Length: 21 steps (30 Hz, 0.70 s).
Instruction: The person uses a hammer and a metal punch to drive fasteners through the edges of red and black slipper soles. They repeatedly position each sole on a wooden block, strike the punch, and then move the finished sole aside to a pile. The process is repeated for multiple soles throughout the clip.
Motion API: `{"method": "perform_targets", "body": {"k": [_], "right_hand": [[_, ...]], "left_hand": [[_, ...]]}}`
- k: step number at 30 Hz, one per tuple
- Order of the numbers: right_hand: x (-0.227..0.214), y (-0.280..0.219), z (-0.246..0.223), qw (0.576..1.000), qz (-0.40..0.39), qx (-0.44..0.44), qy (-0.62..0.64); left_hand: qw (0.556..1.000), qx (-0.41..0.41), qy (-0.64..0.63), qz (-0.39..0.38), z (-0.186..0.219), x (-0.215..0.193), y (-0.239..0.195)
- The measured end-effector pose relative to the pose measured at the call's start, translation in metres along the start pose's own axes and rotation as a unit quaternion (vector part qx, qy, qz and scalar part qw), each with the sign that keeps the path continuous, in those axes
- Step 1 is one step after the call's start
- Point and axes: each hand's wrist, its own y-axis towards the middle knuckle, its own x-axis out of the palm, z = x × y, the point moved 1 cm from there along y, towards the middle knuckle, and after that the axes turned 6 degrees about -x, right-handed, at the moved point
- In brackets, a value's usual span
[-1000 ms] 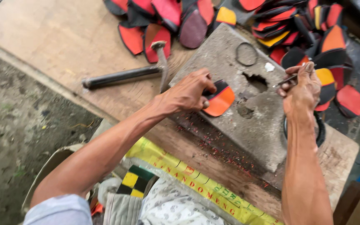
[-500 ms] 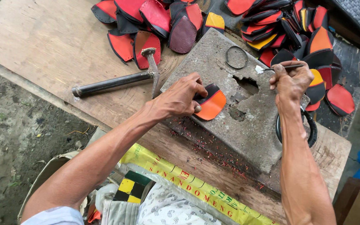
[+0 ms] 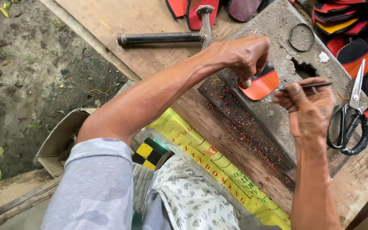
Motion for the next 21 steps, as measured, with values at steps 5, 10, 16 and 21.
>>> {"method": "perform_targets", "body": {"k": [5,10,16,21], "right_hand": [[0.044,-0.008,-0.001,0.998,-0.057,-0.014,0.021],[0.069,-0.014,0.007,0.966,-0.108,-0.120,-0.204],[0.077,-0.019,0.010,0.938,-0.102,-0.168,-0.285],[0.085,-0.012,0.001,0.896,-0.122,-0.192,-0.380]], "left_hand": [[1.000,0.019,0.008,0.015,-0.003,0.003,0.003],[1.000,-0.011,0.001,0.001,-0.007,0.007,0.007],[1.000,-0.015,-0.023,-0.015,-0.009,0.003,0.004],[0.997,0.026,-0.068,0.024,-0.018,0.004,-0.003]]}}
